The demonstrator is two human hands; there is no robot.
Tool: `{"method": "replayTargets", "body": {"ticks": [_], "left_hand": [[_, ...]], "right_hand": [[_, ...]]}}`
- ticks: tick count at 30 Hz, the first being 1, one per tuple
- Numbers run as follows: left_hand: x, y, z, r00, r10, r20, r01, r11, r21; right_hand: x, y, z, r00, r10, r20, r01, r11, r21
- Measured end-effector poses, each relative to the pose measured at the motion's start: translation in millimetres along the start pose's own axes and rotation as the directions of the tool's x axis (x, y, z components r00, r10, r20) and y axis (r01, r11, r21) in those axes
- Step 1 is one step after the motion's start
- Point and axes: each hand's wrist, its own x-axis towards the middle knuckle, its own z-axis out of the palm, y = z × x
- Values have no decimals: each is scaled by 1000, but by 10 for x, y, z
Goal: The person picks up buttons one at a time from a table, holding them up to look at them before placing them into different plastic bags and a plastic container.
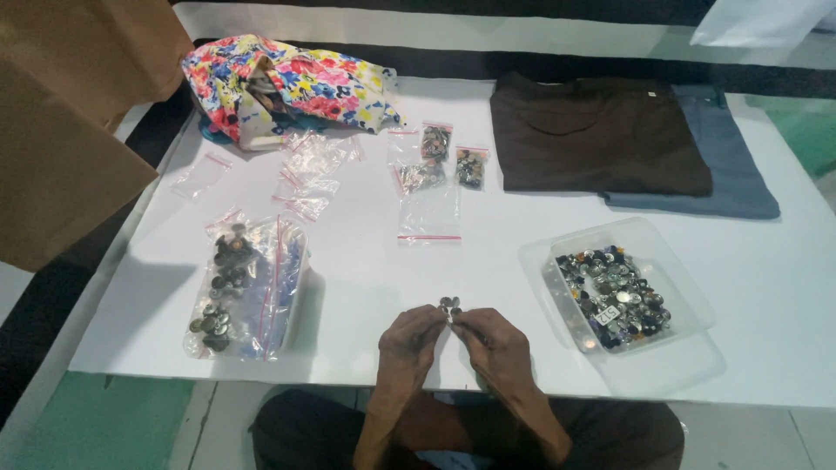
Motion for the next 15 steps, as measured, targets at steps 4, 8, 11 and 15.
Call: {"method": "replayTargets", "body": {"ticks": [4,8,11,15], "left_hand": [[-2,-25,10,999,-37,19,36,997,67],[38,160,-90,1000,2,-12,-4,990,-138],[27,172,-90,1000,-1,-27,-3,984,-180],[22,140,-59,999,-32,-14,30,992,-121]], "right_hand": [[-7,10,36,1000,-14,-24,13,999,-51],[-32,-16,22,999,15,-38,-19,994,-107],[-58,-29,9,998,39,-49,-43,995,-90],[-82,73,70,992,102,-72,-107,991,-77]]}}
